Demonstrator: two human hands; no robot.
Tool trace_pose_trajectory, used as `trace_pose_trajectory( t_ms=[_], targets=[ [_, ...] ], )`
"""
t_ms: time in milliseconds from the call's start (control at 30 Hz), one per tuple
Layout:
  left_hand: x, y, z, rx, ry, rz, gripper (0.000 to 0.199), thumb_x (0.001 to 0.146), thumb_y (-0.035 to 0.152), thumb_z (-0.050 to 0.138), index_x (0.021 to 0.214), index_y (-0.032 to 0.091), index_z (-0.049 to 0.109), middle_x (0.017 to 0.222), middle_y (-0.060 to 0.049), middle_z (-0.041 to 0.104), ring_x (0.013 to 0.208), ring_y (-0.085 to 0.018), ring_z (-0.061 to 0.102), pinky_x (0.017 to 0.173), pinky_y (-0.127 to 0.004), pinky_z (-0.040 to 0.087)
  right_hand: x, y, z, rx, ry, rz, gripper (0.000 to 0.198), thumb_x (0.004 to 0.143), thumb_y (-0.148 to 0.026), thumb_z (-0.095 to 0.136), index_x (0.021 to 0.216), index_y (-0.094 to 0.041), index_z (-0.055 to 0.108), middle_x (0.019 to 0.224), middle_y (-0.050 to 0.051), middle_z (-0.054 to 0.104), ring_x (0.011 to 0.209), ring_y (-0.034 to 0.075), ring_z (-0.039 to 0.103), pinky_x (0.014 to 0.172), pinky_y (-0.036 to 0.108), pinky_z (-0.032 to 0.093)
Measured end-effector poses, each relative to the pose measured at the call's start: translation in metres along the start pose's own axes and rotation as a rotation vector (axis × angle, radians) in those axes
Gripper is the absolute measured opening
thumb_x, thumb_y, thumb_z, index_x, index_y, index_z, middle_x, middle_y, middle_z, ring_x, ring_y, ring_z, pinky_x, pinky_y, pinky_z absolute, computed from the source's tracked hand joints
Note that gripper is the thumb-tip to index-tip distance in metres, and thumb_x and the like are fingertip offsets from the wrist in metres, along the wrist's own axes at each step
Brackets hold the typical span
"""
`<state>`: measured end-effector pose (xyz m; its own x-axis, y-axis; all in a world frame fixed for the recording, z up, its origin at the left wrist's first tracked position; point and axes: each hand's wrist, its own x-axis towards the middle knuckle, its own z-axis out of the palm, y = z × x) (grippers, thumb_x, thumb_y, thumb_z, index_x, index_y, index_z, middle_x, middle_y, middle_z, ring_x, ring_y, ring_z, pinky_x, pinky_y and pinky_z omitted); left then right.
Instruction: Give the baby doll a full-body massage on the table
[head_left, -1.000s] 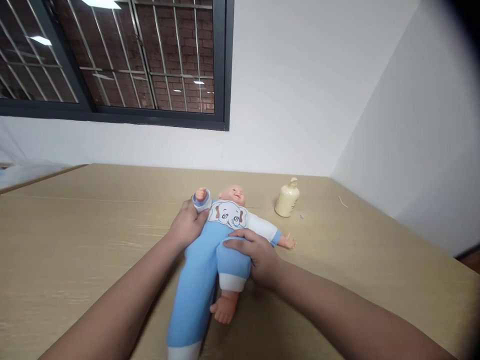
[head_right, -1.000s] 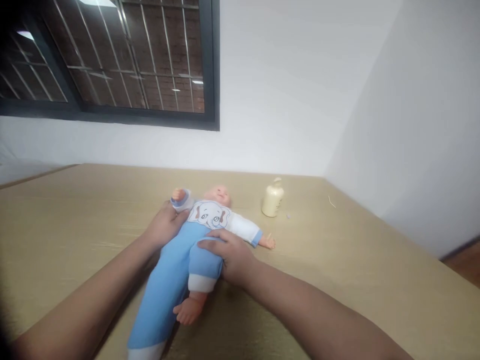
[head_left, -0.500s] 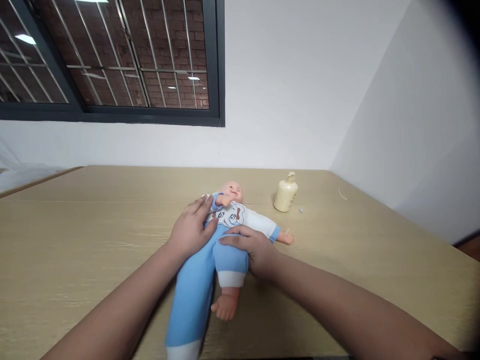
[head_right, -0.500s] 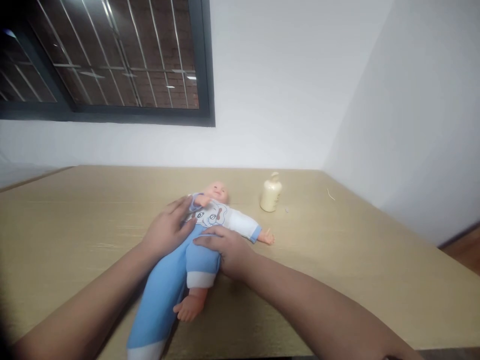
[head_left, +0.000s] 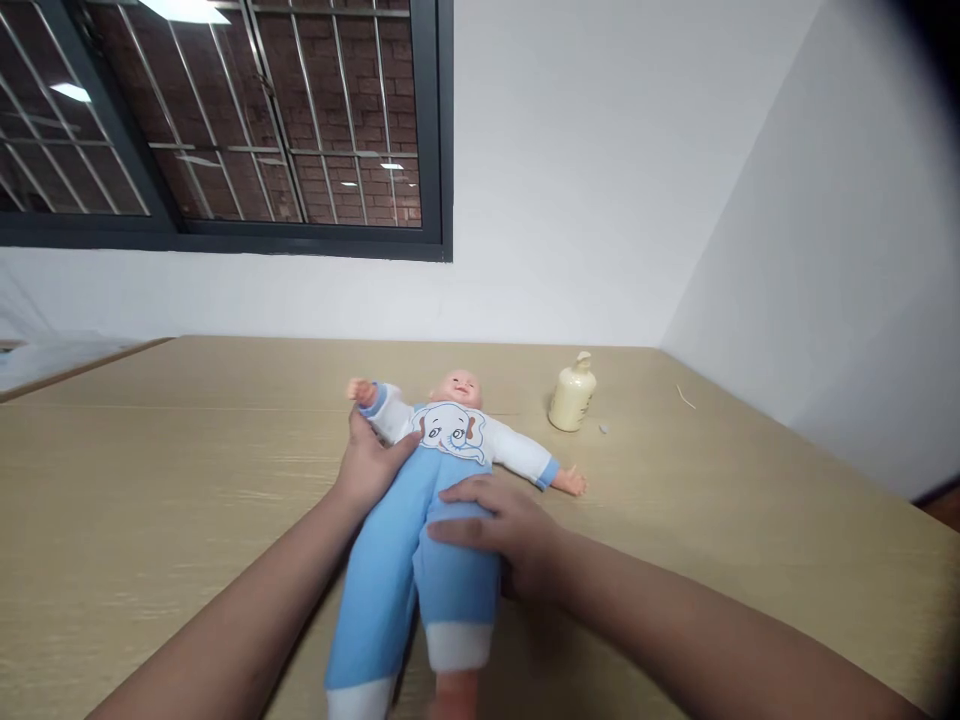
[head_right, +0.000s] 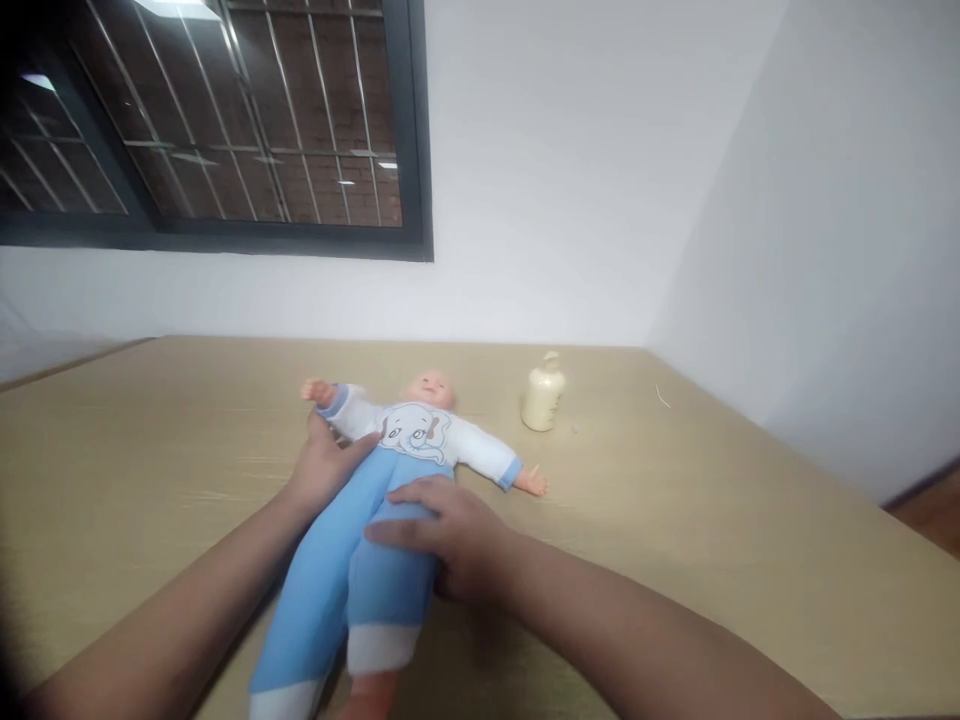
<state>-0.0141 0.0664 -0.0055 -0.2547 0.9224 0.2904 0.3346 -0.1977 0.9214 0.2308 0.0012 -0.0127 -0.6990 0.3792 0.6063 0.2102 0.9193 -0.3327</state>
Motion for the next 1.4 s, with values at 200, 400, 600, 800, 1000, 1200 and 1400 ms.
trace_pose_trajectory(
  t_ms=[200, 400, 600, 800, 1000, 1200, 1400],
  targets=[
    [0.001, -0.002, 0.004, -0.428, -0.057, -0.248, 0.068, 0.065, 0.034, 0.088, 0.121, 0.017, 0.054, 0.108, -0.015, 0.071, 0.101, -0.036, 0.069, 0.081, -0.047, 0.058, -0.006, -0.007, 0.016, -0.078, -0.247, -0.044, 0.072, 0.058, -0.012, 0.066, 0.124, -0.042, 0.064, 0.154, -0.003, 0.041, 0.147, 0.034, 0.025, 0.118, 0.061, 0.008],
    [-0.001, -0.004, 0.005, -0.494, -0.06, -0.303, 0.063, 0.063, 0.031, 0.089, 0.116, 0.016, 0.059, 0.104, -0.013, 0.073, 0.096, -0.037, 0.071, 0.077, -0.048, 0.06, -0.004, -0.01, 0.019, -0.084, -0.341, -0.031, 0.066, 0.064, -0.017, 0.069, 0.123, -0.045, 0.064, 0.163, -0.005, 0.022, 0.15, 0.037, 0.013, 0.115, 0.066, -0.005],
    [0.003, -0.006, 0.002, -0.372, 0.018, -0.17, 0.078, 0.059, 0.028, 0.091, 0.124, 0.017, 0.049, 0.108, -0.013, 0.071, 0.103, -0.035, 0.068, 0.085, -0.045, 0.057, -0.004, -0.01, 0.015, -0.08, -0.249, -0.016, 0.07, 0.062, -0.009, 0.07, 0.124, -0.041, 0.065, 0.166, -0.005, 0.003, 0.15, 0.038, 0.014, 0.118, 0.062, 0.011],
    [0.005, -0.002, -0.002, -0.113, -0.009, -0.059, 0.088, 0.063, 0.032, 0.089, 0.132, 0.02, 0.035, 0.119, -0.014, 0.065, 0.106, -0.032, 0.066, 0.092, -0.046, 0.053, -0.006, -0.001, 0.012, 0.048, 0.095, 0.257, 0.061, 0.083, -0.006, 0.058, 0.135, -0.038, 0.058, 0.164, 0.001, 0.015, 0.134, 0.027, 0.046, 0.106, 0.044, 0.046],
    [0.007, -0.006, -0.004, 0.308, -0.109, 0.346, 0.066, 0.085, 0.039, 0.068, 0.144, 0.023, 0.043, 0.143, -0.013, 0.049, 0.136, -0.032, 0.043, 0.114, -0.049, 0.032, 0.004, 0.023, 0.013, 0.221, 0.293, 0.413, 0.034, 0.089, -0.021, 0.066, 0.121, -0.031, 0.07, 0.147, 0.008, 0.044, 0.123, 0.025, 0.058, 0.107, 0.044, 0.047],
    [0.009, -0.009, -0.006, 0.66, -0.219, 0.466, 0.053, 0.095, 0.039, 0.051, 0.147, 0.029, 0.048, 0.157, -0.012, 0.031, 0.146, -0.039, 0.023, 0.116, -0.058, 0.022, 0.011, 0.03, 0.012, 0.272, 0.304, 0.418, 0.035, 0.079, -0.027, 0.077, 0.114, -0.028, 0.074, 0.131, 0.008, 0.058, 0.124, 0.026, 0.057, 0.109, 0.044, 0.046],
    [0.008, -0.006, -0.006, 0.707, -0.227, 0.446, 0.053, 0.095, 0.037, 0.049, 0.147, 0.028, 0.049, 0.16, -0.013, 0.027, 0.148, -0.042, 0.017, 0.115, -0.062, 0.02, 0.012, 0.03, 0.012, 0.217, 0.298, 0.33, 0.029, 0.088, -0.026, 0.065, 0.116, -0.029, 0.072, 0.126, 0.005, 0.063, 0.117, 0.022, 0.061, 0.104, 0.041, 0.049]
  ],
)
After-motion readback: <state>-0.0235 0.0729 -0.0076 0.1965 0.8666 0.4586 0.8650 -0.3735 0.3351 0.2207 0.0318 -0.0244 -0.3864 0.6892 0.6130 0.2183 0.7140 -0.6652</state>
